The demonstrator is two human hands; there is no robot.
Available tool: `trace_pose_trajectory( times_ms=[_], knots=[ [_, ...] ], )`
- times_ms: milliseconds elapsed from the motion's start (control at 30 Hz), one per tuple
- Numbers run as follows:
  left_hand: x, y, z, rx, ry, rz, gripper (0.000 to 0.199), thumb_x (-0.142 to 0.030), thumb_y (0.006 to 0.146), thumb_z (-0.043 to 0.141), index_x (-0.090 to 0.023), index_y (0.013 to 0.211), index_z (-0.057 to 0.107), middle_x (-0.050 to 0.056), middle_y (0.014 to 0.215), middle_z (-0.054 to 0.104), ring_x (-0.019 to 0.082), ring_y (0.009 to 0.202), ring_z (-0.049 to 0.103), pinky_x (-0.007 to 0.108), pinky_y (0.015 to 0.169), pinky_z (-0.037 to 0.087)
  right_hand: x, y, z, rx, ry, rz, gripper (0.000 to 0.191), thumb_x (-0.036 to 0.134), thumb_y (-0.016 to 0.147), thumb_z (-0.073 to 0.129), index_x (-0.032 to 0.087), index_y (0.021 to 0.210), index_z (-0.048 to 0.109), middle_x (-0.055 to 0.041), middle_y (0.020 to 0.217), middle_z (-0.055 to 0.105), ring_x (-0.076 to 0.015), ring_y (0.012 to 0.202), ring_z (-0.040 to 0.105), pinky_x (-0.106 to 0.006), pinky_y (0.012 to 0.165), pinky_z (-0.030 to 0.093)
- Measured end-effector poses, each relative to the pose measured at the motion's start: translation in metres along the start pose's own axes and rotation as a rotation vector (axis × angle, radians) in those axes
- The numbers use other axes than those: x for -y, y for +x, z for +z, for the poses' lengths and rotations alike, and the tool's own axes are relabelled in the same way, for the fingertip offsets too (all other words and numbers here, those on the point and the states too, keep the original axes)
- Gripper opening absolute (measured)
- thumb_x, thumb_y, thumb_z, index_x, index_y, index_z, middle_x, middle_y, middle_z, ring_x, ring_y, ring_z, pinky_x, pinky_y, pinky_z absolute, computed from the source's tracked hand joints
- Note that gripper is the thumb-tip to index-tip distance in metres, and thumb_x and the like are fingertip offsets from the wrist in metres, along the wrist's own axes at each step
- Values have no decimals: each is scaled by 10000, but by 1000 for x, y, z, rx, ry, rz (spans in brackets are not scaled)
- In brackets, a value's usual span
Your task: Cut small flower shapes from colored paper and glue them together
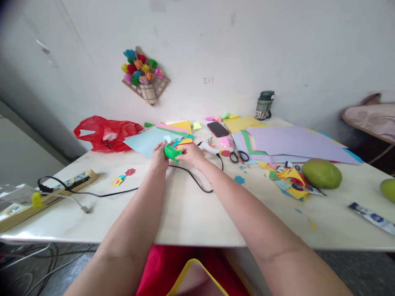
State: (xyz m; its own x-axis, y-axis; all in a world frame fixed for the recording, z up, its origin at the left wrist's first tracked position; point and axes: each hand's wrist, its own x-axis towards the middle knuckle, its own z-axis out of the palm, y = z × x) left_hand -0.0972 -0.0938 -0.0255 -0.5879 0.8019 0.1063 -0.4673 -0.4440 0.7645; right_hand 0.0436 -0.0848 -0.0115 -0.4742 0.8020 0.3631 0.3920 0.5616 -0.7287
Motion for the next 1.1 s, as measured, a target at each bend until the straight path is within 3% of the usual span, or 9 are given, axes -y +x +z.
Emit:
trace_pose_trajectory(
  times_ms=[167, 333, 600, 800, 1100],
  knots=[
    [9, 4, 2, -73, 193, 60, 254, -289, 657, 766, -165, 710, 551, -59, 517, 550, 83, 477, 539, 193, 509, 410, -12, -3, -7, -82, 278, 85, 195, 335, 641, 704, 159, 604, 629, 1, 644, 641, -147, 643, 590, -268, 641, 455],
    [13, 2, 7, -115, 354, 81, 166, -260, 698, 712, -166, 708, 576, -77, 499, 491, 67, 451, 462, 195, 510, 358, -23, -5, -11, -117, 417, 146, 206, 317, 673, 679, 151, 565, 624, -13, 584, 630, -142, 596, 584, -277, 640, 475],
    [16, 2, 9, -128, 470, 67, 208, -325, 707, 690, -169, 732, 554, -75, 532, 455, 68, 450, 433, 202, 504, 371, -13, -11, -13, -56, 665, 192, 258, 389, 652, 714, 147, 599, 641, -16, 564, 639, -125, 575, 569, -267, 623, 437],
    [18, 7, 6, -123, 471, 56, 229, -360, 699, 702, -177, 768, 582, -59, 554, 467, 92, 504, 485, 222, 548, 419, -14, -14, -21, 26, 680, 171, 273, 423, 654, 698, 152, 639, 667, -31, 620, 678, -126, 599, 571, -263, 616, 389],
    [18, 2, 9, -177, 512, 79, 146, -309, 739, 640, -177, 788, 598, -55, 565, 478, 105, 535, 499, 239, 594, 423, -14, -15, -24, 24, 682, 232, 102, 234, 588, 661, 157, 646, 696, -23, 611, 684, -139, 614, 582, -263, 606, 411]
  ],
)
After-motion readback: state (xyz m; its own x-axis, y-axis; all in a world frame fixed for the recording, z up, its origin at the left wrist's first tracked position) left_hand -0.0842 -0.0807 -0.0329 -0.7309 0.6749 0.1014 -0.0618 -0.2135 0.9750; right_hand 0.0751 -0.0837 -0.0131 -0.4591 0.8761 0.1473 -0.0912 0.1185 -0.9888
